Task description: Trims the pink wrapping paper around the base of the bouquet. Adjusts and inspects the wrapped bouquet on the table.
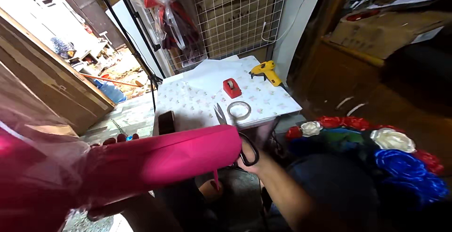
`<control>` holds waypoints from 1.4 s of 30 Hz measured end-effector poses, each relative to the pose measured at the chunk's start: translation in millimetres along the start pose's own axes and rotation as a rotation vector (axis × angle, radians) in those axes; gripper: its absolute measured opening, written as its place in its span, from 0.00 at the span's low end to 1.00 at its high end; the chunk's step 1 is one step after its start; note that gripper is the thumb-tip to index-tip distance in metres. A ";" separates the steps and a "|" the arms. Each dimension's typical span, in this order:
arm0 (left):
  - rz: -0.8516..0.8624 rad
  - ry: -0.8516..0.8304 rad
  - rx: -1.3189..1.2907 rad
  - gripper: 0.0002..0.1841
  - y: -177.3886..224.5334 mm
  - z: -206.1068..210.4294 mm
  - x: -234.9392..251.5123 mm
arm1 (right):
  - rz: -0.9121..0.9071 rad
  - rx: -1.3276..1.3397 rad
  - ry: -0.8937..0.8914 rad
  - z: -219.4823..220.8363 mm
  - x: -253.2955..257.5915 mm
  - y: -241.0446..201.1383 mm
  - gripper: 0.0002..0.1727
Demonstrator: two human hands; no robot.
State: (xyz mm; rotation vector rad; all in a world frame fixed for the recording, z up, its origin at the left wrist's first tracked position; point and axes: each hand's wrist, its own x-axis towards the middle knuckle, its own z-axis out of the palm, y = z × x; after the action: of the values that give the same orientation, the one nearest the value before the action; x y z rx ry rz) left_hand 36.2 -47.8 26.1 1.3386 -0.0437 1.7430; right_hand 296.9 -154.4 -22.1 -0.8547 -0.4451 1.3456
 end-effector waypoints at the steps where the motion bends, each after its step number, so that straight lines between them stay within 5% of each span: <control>1: 0.058 0.093 0.042 0.29 -0.6 5.0 0.9 | -0.041 -0.036 0.007 2.6 -1.0 -2.3 0.18; 4: 0.116 0.276 -0.006 0.21 -1.2 1.4 11.1 | -0.336 -0.236 0.118 7.5 -5.7 -4.6 0.10; 8: 0.020 0.409 -0.267 0.23 1.2 -8.2 25.5 | -0.618 -0.398 -0.142 0.2 -24.7 -0.8 0.23; 15: -0.031 0.575 -0.244 0.26 3.4 -24.6 29.4 | -0.286 -0.567 -0.632 18.4 -70.4 19.9 0.37; 19: -0.047 0.592 -0.243 0.27 6.8 -24.8 29.2 | -0.122 -0.753 -0.559 25.7 -66.7 17.7 0.38; 42: -0.030 0.543 -0.287 0.25 6.2 -13.9 21.8 | -0.171 -0.630 -0.355 34.4 -31.5 8.1 0.37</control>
State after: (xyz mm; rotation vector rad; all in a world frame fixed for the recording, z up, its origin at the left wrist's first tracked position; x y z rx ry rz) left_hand 21.8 -30.7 40.3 0.6323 0.0311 1.9360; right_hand 260.2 -175.2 -0.6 -1.0561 -1.2363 1.2092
